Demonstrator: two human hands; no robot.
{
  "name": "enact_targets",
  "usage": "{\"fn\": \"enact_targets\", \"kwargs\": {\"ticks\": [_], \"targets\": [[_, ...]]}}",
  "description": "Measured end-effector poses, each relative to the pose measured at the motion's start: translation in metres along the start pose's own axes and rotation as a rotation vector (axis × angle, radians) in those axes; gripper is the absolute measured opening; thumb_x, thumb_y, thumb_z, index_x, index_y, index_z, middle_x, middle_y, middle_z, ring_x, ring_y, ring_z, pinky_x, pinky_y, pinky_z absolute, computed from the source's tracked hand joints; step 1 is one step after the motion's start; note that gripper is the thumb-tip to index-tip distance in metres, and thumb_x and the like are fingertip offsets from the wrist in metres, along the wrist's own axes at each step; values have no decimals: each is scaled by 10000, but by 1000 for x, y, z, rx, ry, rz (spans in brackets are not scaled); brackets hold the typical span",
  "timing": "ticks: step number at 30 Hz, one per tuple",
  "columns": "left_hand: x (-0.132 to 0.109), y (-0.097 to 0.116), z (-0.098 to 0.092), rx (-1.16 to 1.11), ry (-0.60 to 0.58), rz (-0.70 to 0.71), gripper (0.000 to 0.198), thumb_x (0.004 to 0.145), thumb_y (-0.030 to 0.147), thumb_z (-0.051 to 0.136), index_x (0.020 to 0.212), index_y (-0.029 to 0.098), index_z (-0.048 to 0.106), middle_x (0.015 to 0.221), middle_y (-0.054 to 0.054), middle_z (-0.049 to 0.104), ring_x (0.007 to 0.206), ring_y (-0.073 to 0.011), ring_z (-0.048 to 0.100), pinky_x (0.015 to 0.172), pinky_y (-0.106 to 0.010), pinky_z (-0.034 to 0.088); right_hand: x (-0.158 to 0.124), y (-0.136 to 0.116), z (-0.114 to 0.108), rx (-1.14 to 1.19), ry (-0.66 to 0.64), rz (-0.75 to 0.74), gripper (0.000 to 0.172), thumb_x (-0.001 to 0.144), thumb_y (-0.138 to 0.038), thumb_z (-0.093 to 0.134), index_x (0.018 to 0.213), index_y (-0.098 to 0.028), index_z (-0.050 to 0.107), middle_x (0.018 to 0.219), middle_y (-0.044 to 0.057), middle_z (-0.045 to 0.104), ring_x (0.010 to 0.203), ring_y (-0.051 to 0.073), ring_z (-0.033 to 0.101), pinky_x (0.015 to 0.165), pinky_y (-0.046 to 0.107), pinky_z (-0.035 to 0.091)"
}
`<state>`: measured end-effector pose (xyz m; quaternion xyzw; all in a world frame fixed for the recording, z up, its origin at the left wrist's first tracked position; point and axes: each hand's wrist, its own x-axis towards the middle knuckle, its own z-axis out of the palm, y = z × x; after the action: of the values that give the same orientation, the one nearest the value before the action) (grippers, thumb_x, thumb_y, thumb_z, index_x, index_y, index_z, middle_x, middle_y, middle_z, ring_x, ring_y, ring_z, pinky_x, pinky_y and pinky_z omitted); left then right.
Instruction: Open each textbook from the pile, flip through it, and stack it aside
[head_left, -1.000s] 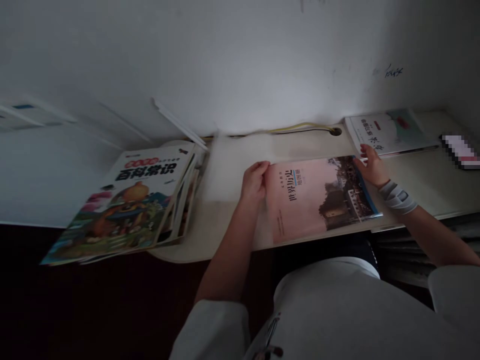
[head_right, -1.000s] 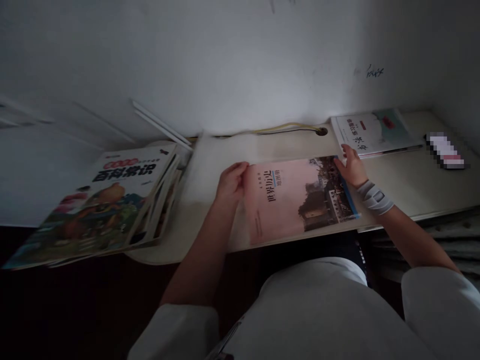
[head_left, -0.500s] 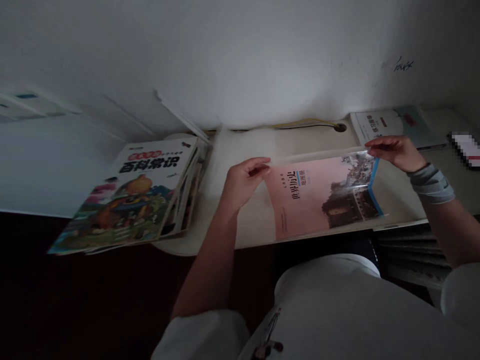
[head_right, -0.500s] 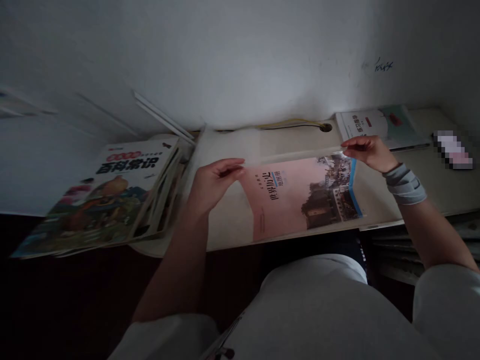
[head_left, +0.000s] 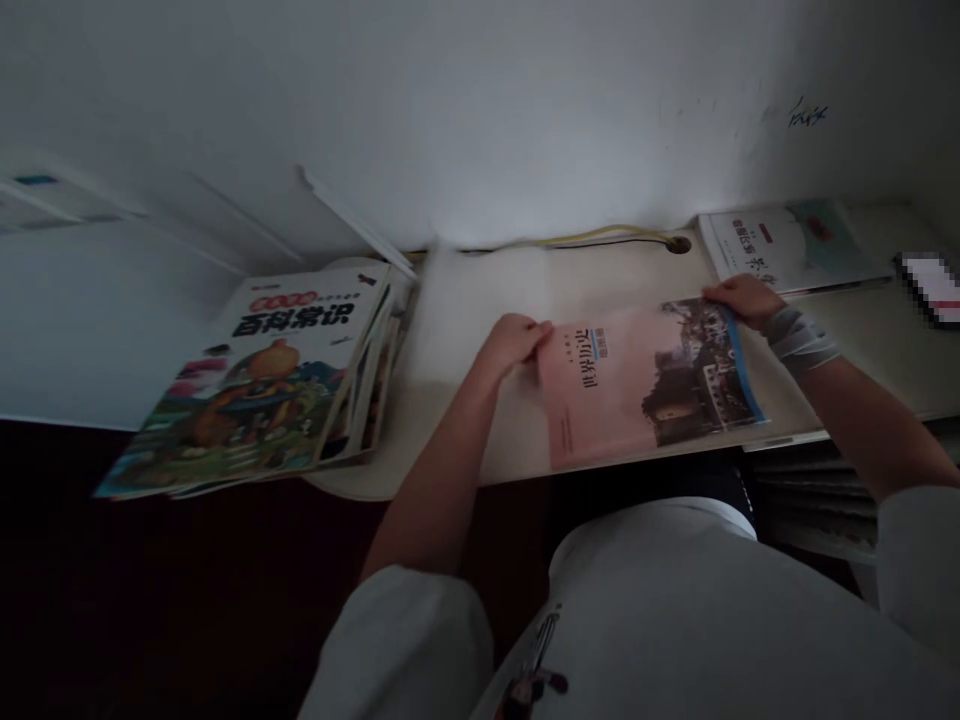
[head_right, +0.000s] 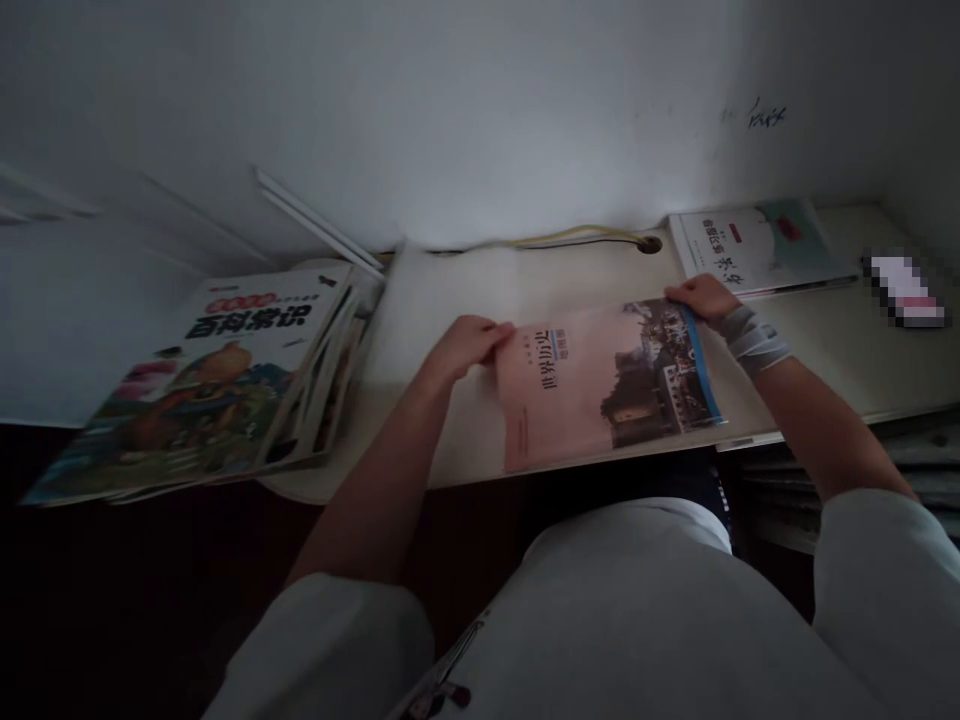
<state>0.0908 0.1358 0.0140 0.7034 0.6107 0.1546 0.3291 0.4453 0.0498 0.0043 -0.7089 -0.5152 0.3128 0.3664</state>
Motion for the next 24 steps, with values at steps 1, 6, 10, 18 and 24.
{"fn": "enact_targets", "kwargs": {"ticks": [1,6,10,18,24], "targets": [[2,1,4,149,34,13,215,763,329,622,635,158,608,653,-97,621,724,-251,636,694,-384,506,6,3,6,-116,-10,32,365,734,-415,671,483,-177,554,387,-16,447,470,147,496,518,289,421],[-1,22,22,577,141,355,296,835,229,517,1105,153,611,1173,-178,602,1099,-298,558,887,-407,455,9,-2,23,-869,0,50,292,818,-395,579,731,-138,687,761,125,685,825,270,642,706,345,462],[8,50,44,524,-144,573,264,864,170,434,975,150,673,1057,-131,655,978,-217,603,859,-328,445,-9,-21,30,-1109,125,-33,317,853,-346,545,1072,-136,638,1000,194,674,880,320,642,693,387,458],[29,70,66,349,-200,571,229,798,161,491,791,158,720,837,-87,710,766,-176,608,734,-290,424,-41,-45,58,-942,-254,-648,336,909,-327,493,1148,-122,610,1220,196,591,1080,297,573,886,430,436],[43,67,71,333,-305,543,207,791,190,523,769,130,719,751,-79,695,713,-162,599,710,-282,418,-120,-30,85,-741,-483,-1044,632,854,-562,534,1333,-151,495,1392,205,475,1276,316,451,1031,530,348]]}}
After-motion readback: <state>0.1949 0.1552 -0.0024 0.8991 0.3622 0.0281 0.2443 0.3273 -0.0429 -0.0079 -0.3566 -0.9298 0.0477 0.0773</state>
